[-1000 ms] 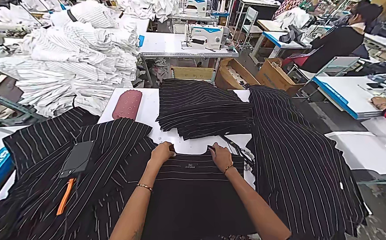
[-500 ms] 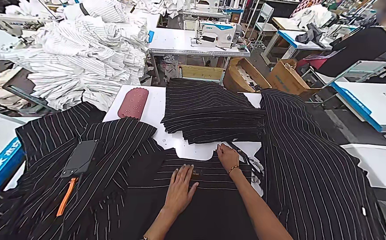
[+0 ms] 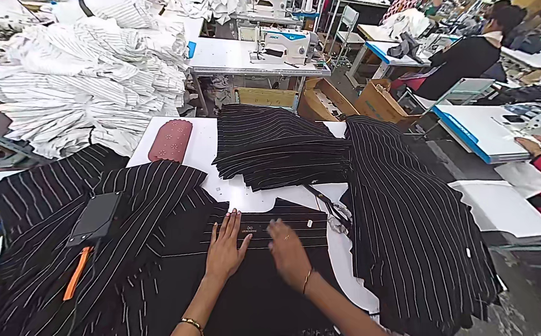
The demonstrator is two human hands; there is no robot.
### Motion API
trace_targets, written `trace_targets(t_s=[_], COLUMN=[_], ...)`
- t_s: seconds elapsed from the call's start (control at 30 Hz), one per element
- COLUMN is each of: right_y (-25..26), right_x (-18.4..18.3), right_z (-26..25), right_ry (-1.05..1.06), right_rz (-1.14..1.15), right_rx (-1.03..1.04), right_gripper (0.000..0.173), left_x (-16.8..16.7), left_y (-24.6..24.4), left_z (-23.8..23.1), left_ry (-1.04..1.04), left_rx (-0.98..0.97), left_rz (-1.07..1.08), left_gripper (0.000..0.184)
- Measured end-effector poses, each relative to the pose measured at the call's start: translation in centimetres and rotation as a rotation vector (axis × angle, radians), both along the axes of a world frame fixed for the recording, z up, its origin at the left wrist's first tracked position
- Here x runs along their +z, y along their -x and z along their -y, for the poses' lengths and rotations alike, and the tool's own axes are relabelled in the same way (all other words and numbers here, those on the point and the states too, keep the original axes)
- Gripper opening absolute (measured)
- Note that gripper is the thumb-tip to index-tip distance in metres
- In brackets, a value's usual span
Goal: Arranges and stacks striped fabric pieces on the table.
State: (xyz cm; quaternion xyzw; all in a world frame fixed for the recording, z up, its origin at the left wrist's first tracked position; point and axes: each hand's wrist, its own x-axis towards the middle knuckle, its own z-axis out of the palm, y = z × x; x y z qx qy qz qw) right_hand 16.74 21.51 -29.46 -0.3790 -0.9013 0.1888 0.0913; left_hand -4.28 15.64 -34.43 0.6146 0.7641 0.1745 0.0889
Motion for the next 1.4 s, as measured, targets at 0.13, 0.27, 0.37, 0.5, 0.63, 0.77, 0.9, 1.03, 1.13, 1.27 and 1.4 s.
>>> trace_targets(t_s=[0.13, 0.27, 0.37, 0.5, 0.63, 0.77, 0.9, 1.03, 1.13, 1.27, 1.4], right_y=[-2.4, -3.9, -4.4, -4.8, -5.5, -6.6, -7.0, -6.8, -9.1, -17.4, -22.0], right_x=[-1.6, -2.0, -1.9, -1.8, -2.0, -2.3, -0.4, 2.4, 3.8, 5.9, 5.4], right_z=[3.1, -2.5, -5.4, -8.0, -7.9, -4.5, -2.9, -4.8, -4.3, -1.8, -1.3], right_ry=[0.073, 0.019, 0.047, 0.057, 0.054, -0.014, 0.047, 0.187, 0.226, -0.126, -0.419], right_rz=[0.108, 0.194, 0.238, 0.242, 0.235, 0.173, 0.261, 0.206, 0.084, -0.103, -0.174], right_rx=[0.029, -0.143, -0.174, -0.219, -0.298, -0.448, -0.57, -0.652, -0.627, -0.868, -0.93], right_gripper=[0.069, 0.09, 0.093, 0.093, 0.093, 0.097, 0.102, 0.058, 0.037, 0.025, 0.028], left_x=[-0.6, -0.5, -0.4, -0.5, -0.5, -0.3, -0.5, -0.3, 0.5, 0.9, 0.2], left_y=[0.0, 0.0, 0.0, -0.1, -0.2, -0.3, -0.3, -0.5, -1.6, -5.7, -7.0], left_z=[0.0, -0.1, -0.2, -0.2, -0.4, -0.3, -0.4, -0.6, 0.1, 3.1, 3.3], left_ry=[-0.018, -0.019, 0.001, 0.006, -0.015, -0.003, -0.013, 0.004, -0.068, -0.019, -0.033], left_rx=[0.012, 0.008, 0.011, 0.022, 0.023, 0.029, 0.027, 0.014, -0.12, -0.354, -0.271], left_rz=[-0.02, -0.038, -0.028, -0.039, -0.036, -0.039, -0.042, -0.026, 0.078, 0.148, 0.031], left_gripper=[0.08, 0.081, 0.081, 0.082, 0.08, 0.08, 0.079, 0.079, 0.071, 0.062, 0.065])
